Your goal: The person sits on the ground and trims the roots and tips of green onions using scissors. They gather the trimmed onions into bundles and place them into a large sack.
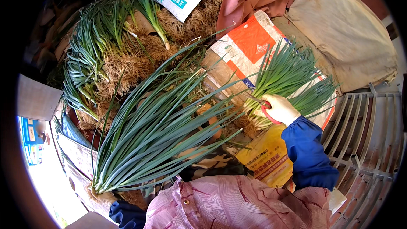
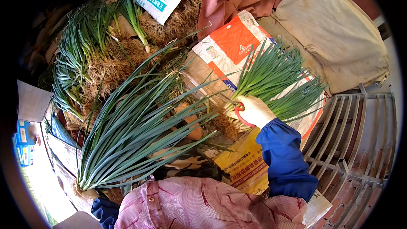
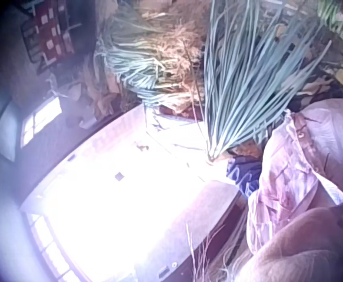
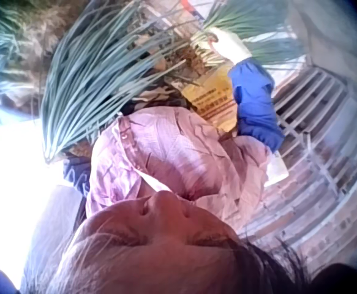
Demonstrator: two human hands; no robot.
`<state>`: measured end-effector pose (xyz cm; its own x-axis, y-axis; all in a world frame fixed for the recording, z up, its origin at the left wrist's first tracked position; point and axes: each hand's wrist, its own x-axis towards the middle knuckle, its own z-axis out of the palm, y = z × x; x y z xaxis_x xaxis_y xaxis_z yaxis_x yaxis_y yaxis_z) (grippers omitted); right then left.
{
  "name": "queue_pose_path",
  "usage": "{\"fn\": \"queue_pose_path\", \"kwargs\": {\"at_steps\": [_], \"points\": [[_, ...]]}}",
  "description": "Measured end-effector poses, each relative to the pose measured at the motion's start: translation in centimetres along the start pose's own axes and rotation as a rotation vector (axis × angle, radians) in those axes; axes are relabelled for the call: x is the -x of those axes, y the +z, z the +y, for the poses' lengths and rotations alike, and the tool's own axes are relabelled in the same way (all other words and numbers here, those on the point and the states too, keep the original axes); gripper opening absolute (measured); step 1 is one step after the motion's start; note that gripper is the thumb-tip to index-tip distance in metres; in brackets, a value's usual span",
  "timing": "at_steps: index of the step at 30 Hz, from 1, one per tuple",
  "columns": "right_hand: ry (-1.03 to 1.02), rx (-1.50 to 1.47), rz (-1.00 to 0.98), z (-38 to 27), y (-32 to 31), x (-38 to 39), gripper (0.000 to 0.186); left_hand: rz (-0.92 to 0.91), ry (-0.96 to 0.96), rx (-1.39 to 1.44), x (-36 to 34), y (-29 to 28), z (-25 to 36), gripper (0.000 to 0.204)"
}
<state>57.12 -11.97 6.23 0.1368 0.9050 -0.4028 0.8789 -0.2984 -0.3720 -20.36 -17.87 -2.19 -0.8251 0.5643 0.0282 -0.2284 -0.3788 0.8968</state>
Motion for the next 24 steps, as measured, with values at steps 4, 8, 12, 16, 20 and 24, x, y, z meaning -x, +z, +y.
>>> {"fn": "queue_pose_path", "kwargs": {"at_steps": [4,8,12,16,20,24], "points": [[0.032,-0.169,-0.135,1.6,2.4,-1.3,0.049,-0.072,-0.081,0.031,0.7,0.9,0.5,0.030],[0.140,-0.289,-0.233,2.3,3.6,-3.0,0.071,0.008,0.004,0.047,-0.8,-0.5,-0.5,0.027],[0.088,-0.375,-0.196,2.4,4.5,-3.2,0.062,-0.039,-0.020,0.015,-0.7,-0.8,0.1,0.029],[0.073,-0.697,-0.299,2.8,6.1,-4.2,0.068,0.026,0.016,-0.010,-1.1,-1.0,-1.0,0.030],[0.173,-0.733,-0.121,1.3,3.9,-2.6,0.059,-0.007,-0.180,0.075,-1.9,-2.2,-0.7,0.034],[-0.033,0.337,0.435,4.1,1.7,-1.3,0.037,0.024,-0.084,0.037,-0.9,-0.9,-0.1,0.035]]}}
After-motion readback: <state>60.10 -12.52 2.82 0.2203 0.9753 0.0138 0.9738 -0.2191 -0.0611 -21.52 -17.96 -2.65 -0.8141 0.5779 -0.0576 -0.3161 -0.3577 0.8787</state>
